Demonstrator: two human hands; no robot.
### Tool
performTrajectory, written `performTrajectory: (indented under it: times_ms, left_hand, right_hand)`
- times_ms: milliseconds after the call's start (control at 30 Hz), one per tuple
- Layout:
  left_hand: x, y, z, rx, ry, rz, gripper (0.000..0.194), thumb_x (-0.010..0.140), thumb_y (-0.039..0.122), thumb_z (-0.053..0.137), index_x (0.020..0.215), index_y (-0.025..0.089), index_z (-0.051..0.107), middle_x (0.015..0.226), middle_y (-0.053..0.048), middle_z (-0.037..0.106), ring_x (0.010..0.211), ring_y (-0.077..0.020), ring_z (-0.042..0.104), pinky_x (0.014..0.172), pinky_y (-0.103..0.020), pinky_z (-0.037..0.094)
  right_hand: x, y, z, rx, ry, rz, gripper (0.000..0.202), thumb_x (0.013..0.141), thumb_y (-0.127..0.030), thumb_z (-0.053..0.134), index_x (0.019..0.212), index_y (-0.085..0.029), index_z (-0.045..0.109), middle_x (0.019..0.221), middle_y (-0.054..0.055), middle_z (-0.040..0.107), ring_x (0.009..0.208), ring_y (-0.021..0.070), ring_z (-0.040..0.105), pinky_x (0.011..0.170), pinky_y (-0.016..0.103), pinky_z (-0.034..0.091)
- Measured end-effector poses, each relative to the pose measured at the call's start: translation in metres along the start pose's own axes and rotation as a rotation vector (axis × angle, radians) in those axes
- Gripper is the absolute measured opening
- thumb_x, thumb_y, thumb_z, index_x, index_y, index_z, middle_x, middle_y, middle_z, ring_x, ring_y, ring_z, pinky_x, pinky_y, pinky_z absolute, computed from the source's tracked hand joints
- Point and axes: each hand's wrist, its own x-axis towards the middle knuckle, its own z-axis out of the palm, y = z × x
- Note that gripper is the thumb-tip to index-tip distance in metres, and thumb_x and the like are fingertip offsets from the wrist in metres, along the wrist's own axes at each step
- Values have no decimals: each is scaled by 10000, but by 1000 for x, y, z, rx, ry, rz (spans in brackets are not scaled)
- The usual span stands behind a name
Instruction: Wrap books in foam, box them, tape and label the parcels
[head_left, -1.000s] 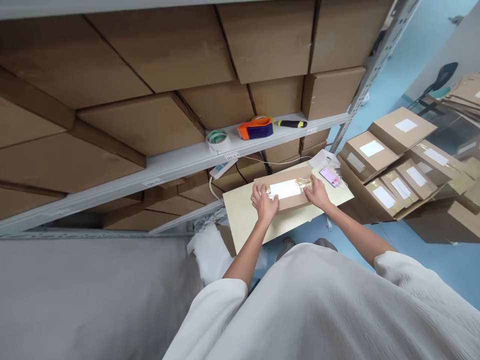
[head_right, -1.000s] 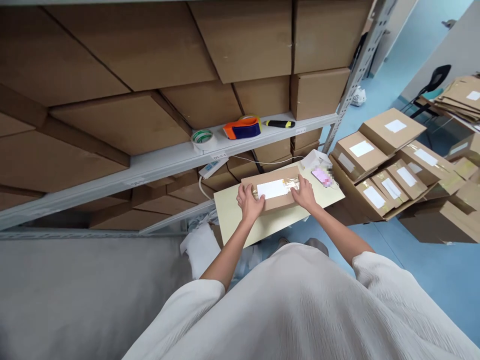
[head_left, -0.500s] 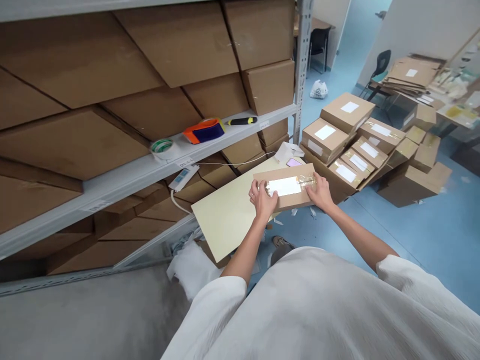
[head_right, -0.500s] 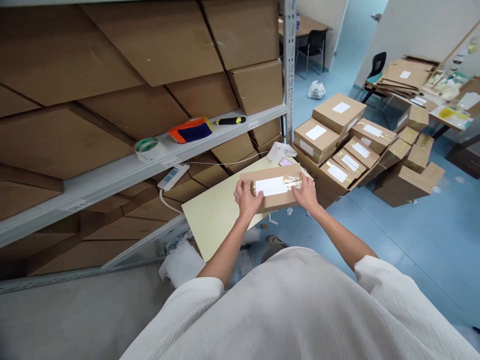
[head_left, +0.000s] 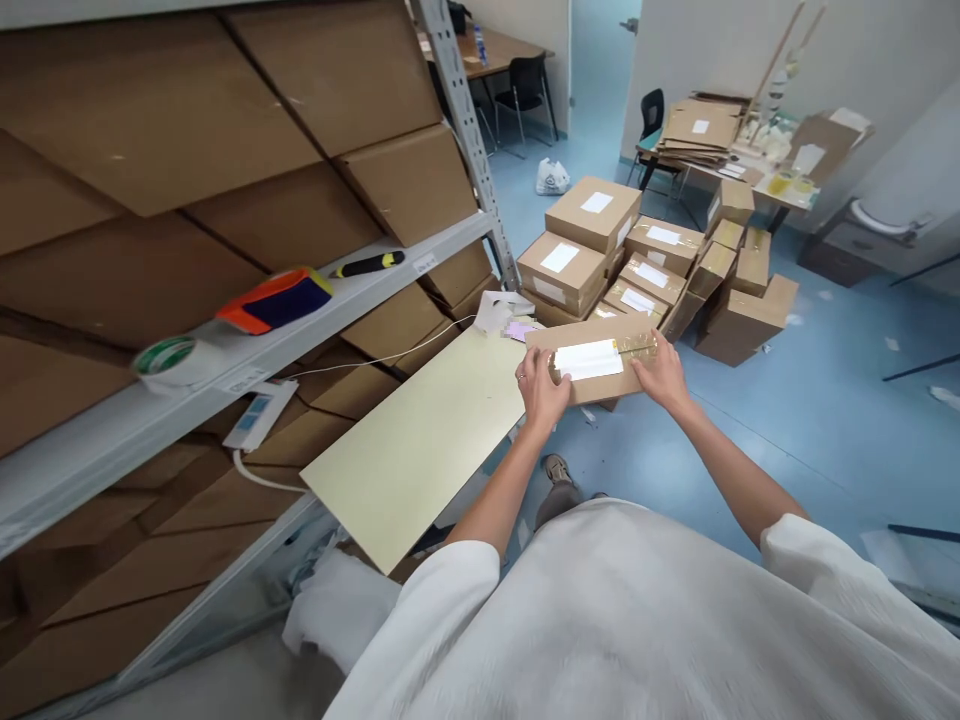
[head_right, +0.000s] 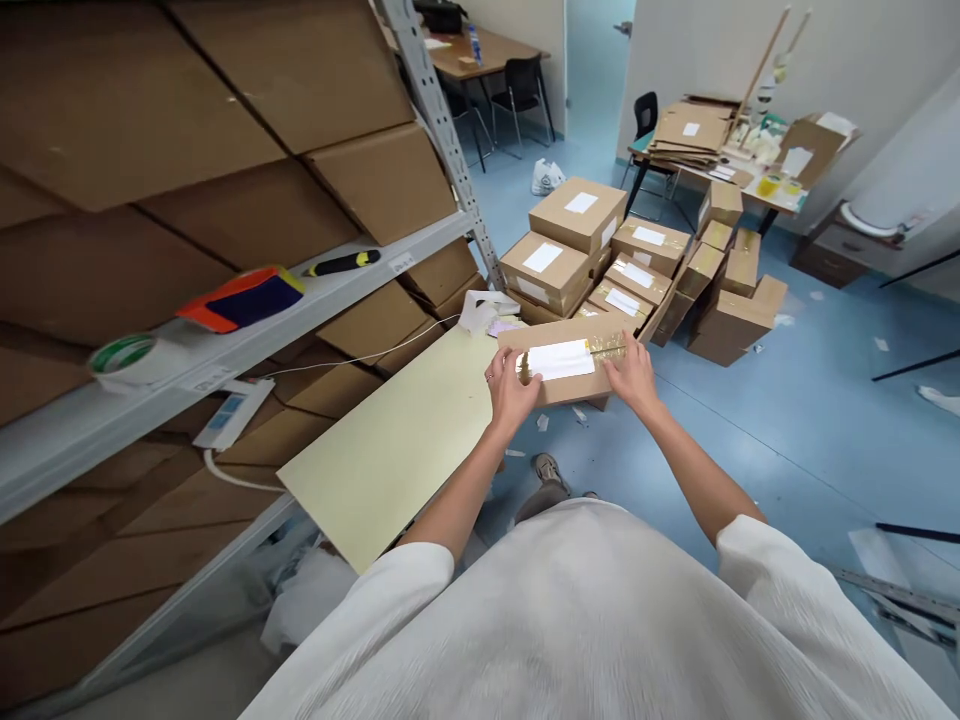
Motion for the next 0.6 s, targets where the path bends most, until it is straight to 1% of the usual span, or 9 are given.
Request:
performTrajectory:
  times_ms: [67,167,233,300,400,467,533,600]
  left_hand:
    - [11,11,10,-26,-8,43,586,895,219,704,1471,263,602,1692,-154,456,1626,-368,404,1363,-569,329]
    - [34,26,24,-82,-17,72,673,910,209,689,1560,267,527,1756,-152,375,1662,-347,359,1384,-549,305]
    - [53,35,32,-128,-30,85,757,912,203,686,1630,269,457,1789,-147,330,1689,-338,316,1395,-533,295]
    - [73,42,41,-166,-57,99,849,909,191,687,1694,281,377,1806,-133,324,1700,-333,297,1401,-529,291]
    - [105,49,53,-202,-132,119,958,903,169,689,1752,330,277,1789,-96,401,1671,-333,354,1391,-549,316]
    - [124,50,61,-223,-182,146,988,900,163,693,1765,345,251,1772,-82,440,1646,-338,396,1384,-557,327]
    - [142,49,69,-243,-218,184,988,901,161,692,1768,340,253,1778,-80,431,1650,-336,394,1389,-550,314]
    - [156,47,77,-263,-248,219,980,905,158,689,1768,334,260,1788,-82,408,1667,-328,370,1393,-535,305]
  right_hand:
    - [9,12,-17,-13,30,12,841,992,-515,622,1715,-203,330,1563,217,570,1429,413,536,1216,643,461]
    - [26,28,-36,-25,67,40,892,998,-550,628,1745,-218,269,1627,220,508,1475,413,508,1219,631,469]
    - [39,39,-45,-30,88,76,934,994,-567,638,1762,-234,225,1655,219,471,1494,415,493,1209,630,482]
    - [53,48,-50,-35,110,118,981,983,-563,655,1778,-250,173,1655,223,454,1484,421,501,1186,643,497]
    - [71,60,-48,-42,146,187,1062,955,-524,695,1793,-248,105,1618,241,450,1445,437,530,1146,663,517]
    - [79,66,-42,-44,170,236,1106,930,-506,722,1793,-224,91,1587,253,447,1423,451,548,1128,664,528]
    - [84,69,-35,-41,189,284,1118,906,-494,743,1785,-200,117,1558,258,440,1400,458,567,1124,661,531]
    - [86,72,-26,-34,205,326,1090,890,-480,755,1766,-195,172,1537,248,433,1391,450,574,1136,653,528]
